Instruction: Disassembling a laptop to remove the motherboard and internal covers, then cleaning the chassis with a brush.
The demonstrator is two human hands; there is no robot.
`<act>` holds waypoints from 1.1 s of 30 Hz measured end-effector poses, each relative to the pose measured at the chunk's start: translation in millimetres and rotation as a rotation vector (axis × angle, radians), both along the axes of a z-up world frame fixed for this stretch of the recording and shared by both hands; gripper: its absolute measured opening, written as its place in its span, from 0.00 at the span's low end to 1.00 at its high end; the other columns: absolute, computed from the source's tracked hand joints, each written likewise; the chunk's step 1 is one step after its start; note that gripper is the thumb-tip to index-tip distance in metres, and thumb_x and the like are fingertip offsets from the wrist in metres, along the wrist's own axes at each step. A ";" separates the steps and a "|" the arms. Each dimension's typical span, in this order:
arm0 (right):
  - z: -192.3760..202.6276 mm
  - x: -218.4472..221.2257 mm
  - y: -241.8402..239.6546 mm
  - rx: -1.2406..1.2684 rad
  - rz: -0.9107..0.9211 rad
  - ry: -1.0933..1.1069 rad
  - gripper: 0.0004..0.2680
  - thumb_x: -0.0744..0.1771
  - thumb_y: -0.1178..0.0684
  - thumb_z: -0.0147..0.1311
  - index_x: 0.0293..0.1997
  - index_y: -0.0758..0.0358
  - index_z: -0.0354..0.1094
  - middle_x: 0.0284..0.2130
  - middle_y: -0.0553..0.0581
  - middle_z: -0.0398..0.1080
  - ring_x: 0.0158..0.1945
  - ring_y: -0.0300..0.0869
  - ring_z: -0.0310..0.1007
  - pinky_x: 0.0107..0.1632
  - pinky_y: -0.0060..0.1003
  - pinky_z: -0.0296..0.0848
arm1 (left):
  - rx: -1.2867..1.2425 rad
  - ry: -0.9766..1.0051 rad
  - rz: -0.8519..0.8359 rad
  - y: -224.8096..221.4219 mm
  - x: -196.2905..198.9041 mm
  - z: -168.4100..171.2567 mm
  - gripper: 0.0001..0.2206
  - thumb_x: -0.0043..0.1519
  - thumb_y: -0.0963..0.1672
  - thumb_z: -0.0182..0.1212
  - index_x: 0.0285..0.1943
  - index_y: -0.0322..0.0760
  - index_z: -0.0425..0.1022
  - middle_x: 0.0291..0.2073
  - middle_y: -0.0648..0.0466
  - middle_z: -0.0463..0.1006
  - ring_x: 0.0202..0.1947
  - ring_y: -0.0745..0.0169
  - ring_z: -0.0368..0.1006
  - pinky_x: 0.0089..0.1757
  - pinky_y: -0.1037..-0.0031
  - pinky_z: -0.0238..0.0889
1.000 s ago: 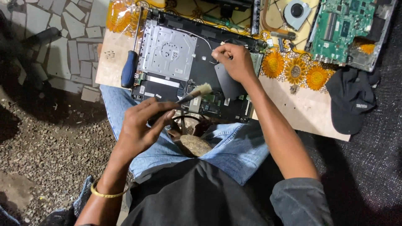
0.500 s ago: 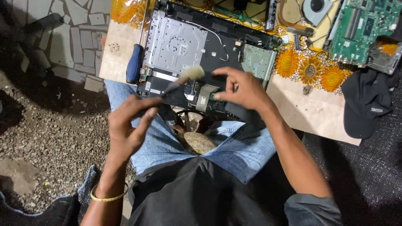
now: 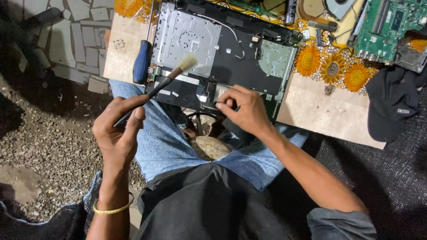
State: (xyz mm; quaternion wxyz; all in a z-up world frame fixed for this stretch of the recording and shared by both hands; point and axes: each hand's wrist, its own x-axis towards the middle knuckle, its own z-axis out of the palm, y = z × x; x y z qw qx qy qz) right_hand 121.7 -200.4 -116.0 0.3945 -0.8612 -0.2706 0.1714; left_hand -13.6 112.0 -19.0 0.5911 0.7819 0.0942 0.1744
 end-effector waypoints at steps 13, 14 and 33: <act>-9.1 86.4 -9.0 0.227 -0.335 -0.044 0.03 0.69 0.61 0.72 0.42 0.67 0.81 0.28 0.48 0.74 0.28 0.31 0.65 0.32 0.26 0.64 | 0.245 0.068 -0.488 -73.9 12.8 14.3 0.12 0.68 0.40 0.68 0.60 0.32 0.83 0.36 0.52 0.75 0.25 0.62 0.68 0.29 0.69 0.64; -11.8 86.5 -7.6 0.235 -0.338 -0.025 0.03 0.69 0.60 0.72 0.43 0.67 0.82 0.29 0.49 0.75 0.29 0.32 0.67 0.33 0.26 0.66 | 0.362 0.052 -0.410 -71.6 9.0 17.1 0.12 0.67 0.39 0.69 0.59 0.32 0.84 0.35 0.53 0.75 0.23 0.62 0.67 0.27 0.69 0.62; -15.2 86.4 -12.9 0.328 -0.311 0.004 0.03 0.69 0.63 0.71 0.41 0.68 0.80 0.28 0.48 0.72 0.27 0.30 0.59 0.31 0.24 0.60 | 0.372 0.055 -0.464 -76.5 4.6 17.6 0.08 0.67 0.38 0.70 0.54 0.31 0.85 0.31 0.53 0.74 0.19 0.65 0.63 0.22 0.71 0.56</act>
